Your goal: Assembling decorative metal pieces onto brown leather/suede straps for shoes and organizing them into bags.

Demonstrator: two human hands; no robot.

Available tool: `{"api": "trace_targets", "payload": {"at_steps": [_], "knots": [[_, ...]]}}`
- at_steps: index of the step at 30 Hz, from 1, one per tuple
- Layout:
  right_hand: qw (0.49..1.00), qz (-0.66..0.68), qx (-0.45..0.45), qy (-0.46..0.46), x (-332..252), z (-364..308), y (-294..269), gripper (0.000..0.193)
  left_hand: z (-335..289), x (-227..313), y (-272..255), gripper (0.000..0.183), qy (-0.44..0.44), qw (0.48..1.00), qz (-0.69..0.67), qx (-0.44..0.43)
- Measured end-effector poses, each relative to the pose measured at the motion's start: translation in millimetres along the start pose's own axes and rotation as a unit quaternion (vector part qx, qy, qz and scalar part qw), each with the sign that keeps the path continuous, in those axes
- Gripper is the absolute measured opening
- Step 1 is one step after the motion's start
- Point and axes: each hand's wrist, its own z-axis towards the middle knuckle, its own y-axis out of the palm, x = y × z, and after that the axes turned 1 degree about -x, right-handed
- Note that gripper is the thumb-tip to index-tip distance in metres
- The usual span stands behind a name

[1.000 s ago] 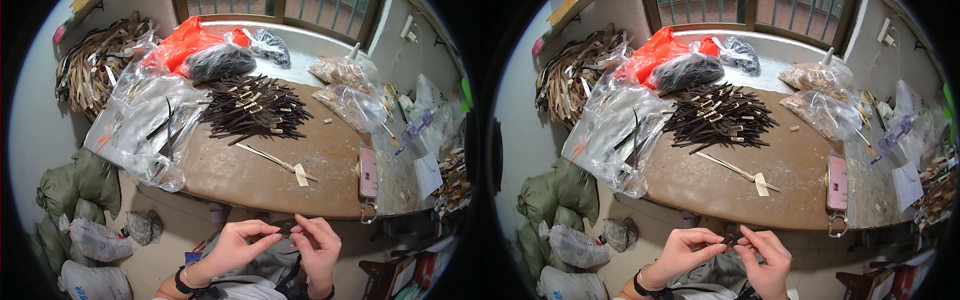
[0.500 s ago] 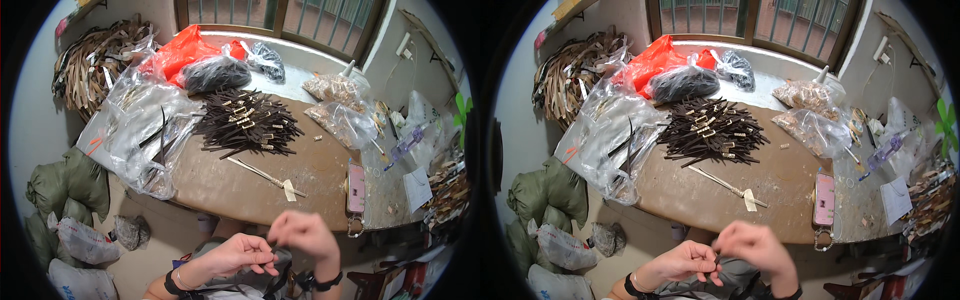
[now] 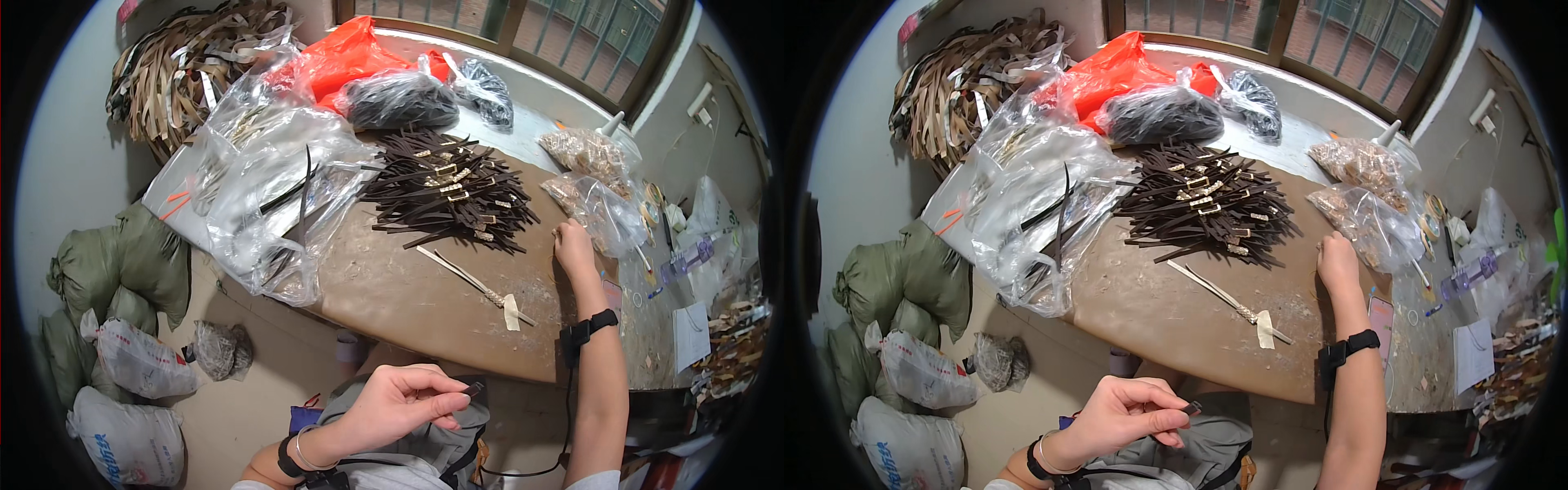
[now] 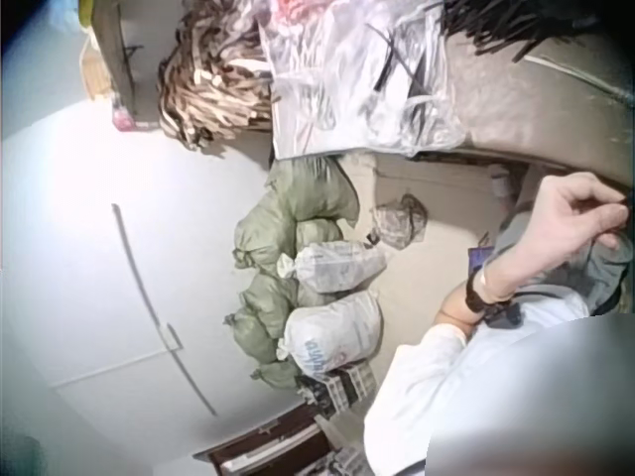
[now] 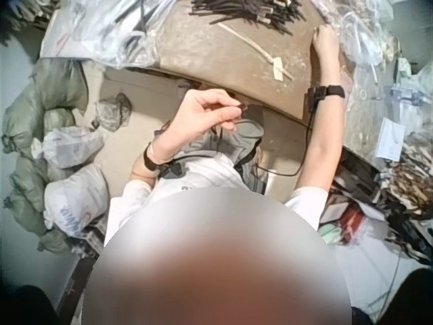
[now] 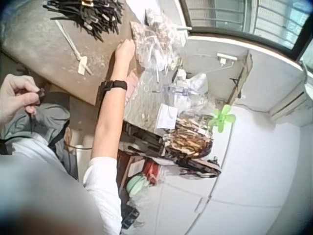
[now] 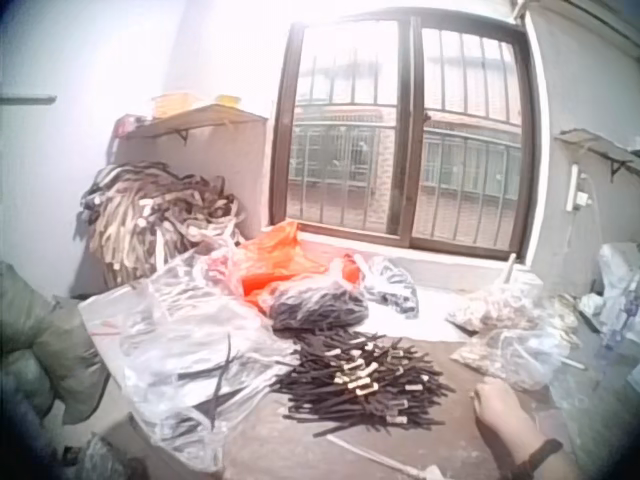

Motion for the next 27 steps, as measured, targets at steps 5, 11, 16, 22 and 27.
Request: {"api": "trace_targets", "payload": {"at_steps": [5,11,16,22,27], "knots": [[0.944,0.322,0.036,0.063,-52.3,-40.2,-41.7,0.019,-3.9,0.8,-2.4,0.017,0.02,1.0,-0.003,0.022],[0.648,0.726,-0.175,0.149,-153.5,-182.2,-131.4,0.018,-5.0,-2.0,-2.4,0.015,0.11,0.986,0.097,0.074],[0.584,0.798,-0.125,0.081,-171.2,-226.5,-118.0,0.015,-2.8,-9.8,6.0,0.013,0.125,0.978,0.151,0.07],[0.593,0.8,-0.053,0.076,-182.7,-247.3,-110.6,0.013,-8.2,-11.0,8.3,0.01,0.176,0.946,0.268,0.054],[0.67,0.737,0.013,0.085,-187.3,-250.3,-118.1,0.01,-10.5,-6.0,10.6,0.009,0.176,0.921,0.346,0.039]]}}
